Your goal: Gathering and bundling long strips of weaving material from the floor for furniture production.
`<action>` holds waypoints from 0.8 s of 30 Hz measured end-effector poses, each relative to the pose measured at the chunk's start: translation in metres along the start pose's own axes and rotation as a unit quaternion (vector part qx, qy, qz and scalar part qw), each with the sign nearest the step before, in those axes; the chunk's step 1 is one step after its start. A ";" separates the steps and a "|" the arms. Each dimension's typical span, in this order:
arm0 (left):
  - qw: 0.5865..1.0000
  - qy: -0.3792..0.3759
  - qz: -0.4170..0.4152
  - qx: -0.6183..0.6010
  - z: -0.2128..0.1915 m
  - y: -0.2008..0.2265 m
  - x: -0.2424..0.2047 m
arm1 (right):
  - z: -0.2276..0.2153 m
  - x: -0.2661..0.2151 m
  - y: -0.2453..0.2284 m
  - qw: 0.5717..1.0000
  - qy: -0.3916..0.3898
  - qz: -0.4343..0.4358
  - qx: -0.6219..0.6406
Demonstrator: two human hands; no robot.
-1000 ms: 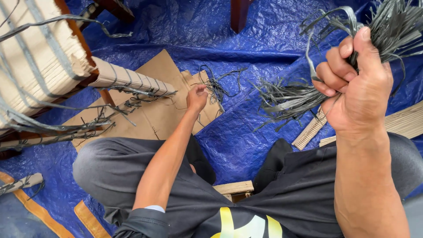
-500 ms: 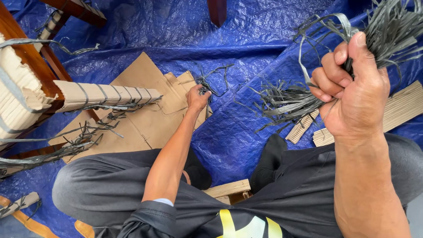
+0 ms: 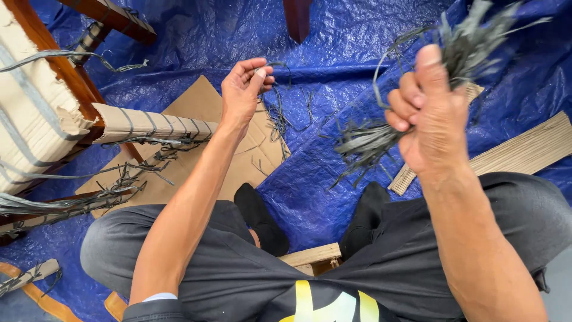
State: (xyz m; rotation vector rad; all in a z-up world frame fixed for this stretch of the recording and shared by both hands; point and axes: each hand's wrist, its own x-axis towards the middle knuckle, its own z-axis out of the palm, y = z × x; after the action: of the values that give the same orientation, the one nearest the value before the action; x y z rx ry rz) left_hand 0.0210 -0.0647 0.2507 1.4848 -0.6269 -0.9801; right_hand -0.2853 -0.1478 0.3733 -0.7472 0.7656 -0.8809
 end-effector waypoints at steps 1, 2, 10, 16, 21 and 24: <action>0.999 -0.025 0.024 -0.016 0.008 0.016 -0.005 | 0.003 0.001 0.005 1.000 -0.001 0.013 -0.014; 0.999 -0.027 0.025 -0.016 0.014 0.025 -0.013 | 0.003 0.001 0.013 1.000 0.000 0.011 -0.014; 0.974 -0.196 0.106 -0.039 0.053 0.069 -0.077 | 0.023 0.004 0.061 0.985 0.063 0.162 0.010; 0.951 -0.305 0.013 -0.039 0.065 0.043 -0.099 | 0.010 0.013 0.058 0.984 0.063 0.047 0.159; 0.937 -0.337 -0.080 -0.048 0.046 -0.013 -0.070 | -0.004 0.002 0.031 0.996 0.031 0.006 0.087; 0.964 -0.242 -0.092 0.058 0.021 -0.078 -0.037 | -0.011 0.000 0.016 0.996 0.029 -0.012 0.082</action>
State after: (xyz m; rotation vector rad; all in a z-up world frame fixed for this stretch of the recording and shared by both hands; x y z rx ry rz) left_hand -0.0271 -0.0317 0.1842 1.4279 -0.9178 -1.4967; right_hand -0.2887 -0.1434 0.3549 -0.5885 0.7276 -0.9793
